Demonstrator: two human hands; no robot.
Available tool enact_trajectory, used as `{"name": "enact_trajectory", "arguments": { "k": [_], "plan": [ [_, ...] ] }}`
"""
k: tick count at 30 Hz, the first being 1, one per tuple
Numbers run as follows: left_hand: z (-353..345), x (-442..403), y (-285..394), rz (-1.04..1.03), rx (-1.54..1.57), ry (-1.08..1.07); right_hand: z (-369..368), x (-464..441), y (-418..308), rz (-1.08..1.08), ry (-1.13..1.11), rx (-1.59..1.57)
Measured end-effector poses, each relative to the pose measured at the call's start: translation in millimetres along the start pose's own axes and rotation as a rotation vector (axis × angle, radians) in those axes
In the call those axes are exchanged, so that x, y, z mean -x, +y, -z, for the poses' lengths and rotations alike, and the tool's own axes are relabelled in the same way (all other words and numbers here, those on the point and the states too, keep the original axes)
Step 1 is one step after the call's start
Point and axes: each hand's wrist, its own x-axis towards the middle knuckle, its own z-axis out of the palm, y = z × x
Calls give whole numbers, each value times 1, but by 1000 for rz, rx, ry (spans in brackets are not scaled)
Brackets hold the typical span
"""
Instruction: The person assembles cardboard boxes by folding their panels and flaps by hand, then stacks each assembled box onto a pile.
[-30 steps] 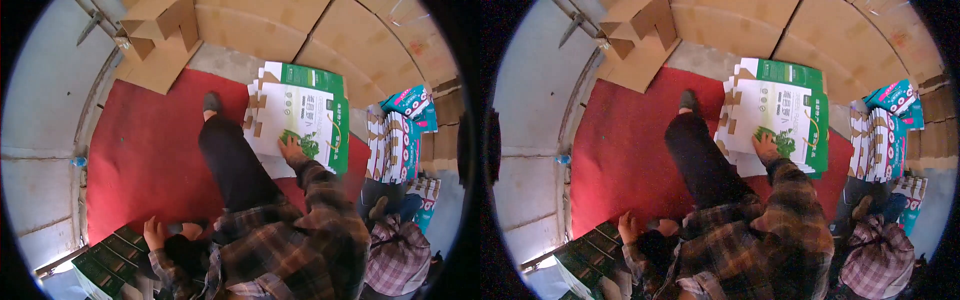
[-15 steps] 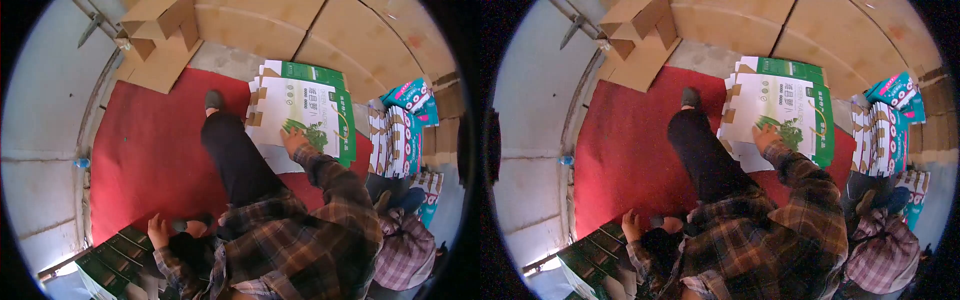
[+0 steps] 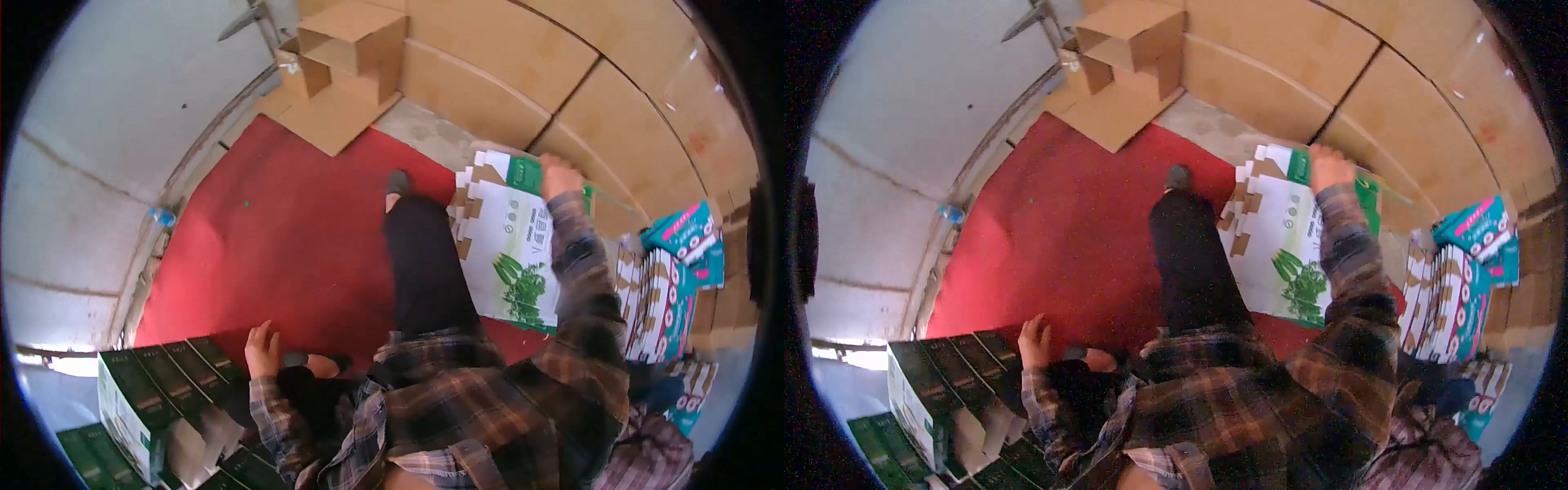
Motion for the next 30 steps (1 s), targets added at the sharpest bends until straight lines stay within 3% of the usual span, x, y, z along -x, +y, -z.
{"name": "enact_trajectory", "arguments": {
  "k": [2,4,6,8,10,14,16,17,19,20,22,24,26,28,29,30],
  "plan": [
    [6,2,7,32,22,34,48,-14,7,22,253,-118],
    [7,6,4,68,44,65,97,-18,-6,54,291,-70],
    [7,7,-4,3,32,106,119,-19,-19,224,635,-413],
    [9,7,-1,49,51,107,130,-23,-33,305,712,-515],
    [14,7,0,115,60,122,134,-34,-53,490,594,-897],
    [3,14,-33,275,406,231,117,-45,-106,518,518,-1134],
    [17,5,-36,315,529,368,117,-46,-143,522,339,-1474],
    [27,4,-38,333,517,395,126,-34,-164,566,143,-1775],
    [41,-1,-38,479,808,562,130,-24,-199,609,6,-1933],
    [48,-2,-38,439,836,617,127,-21,-211,615,-131,-2074],
    [61,-8,-40,419,899,821,115,-23,-237,638,-134,-2012],
    [65,-3,-69,403,881,850,103,-19,-261,753,-362,-2118],
    [65,1,-82,390,868,860,97,-12,-278,799,-418,-2099],
    [70,2,-79,330,1147,880,90,-10,-297,783,-486,-2097],
    [69,2,-76,283,1323,904,88,-8,-305,756,-387,-2043],
    [66,5,-74,292,1316,913,83,-8,-314,760,-403,-2044]
  ]
}}
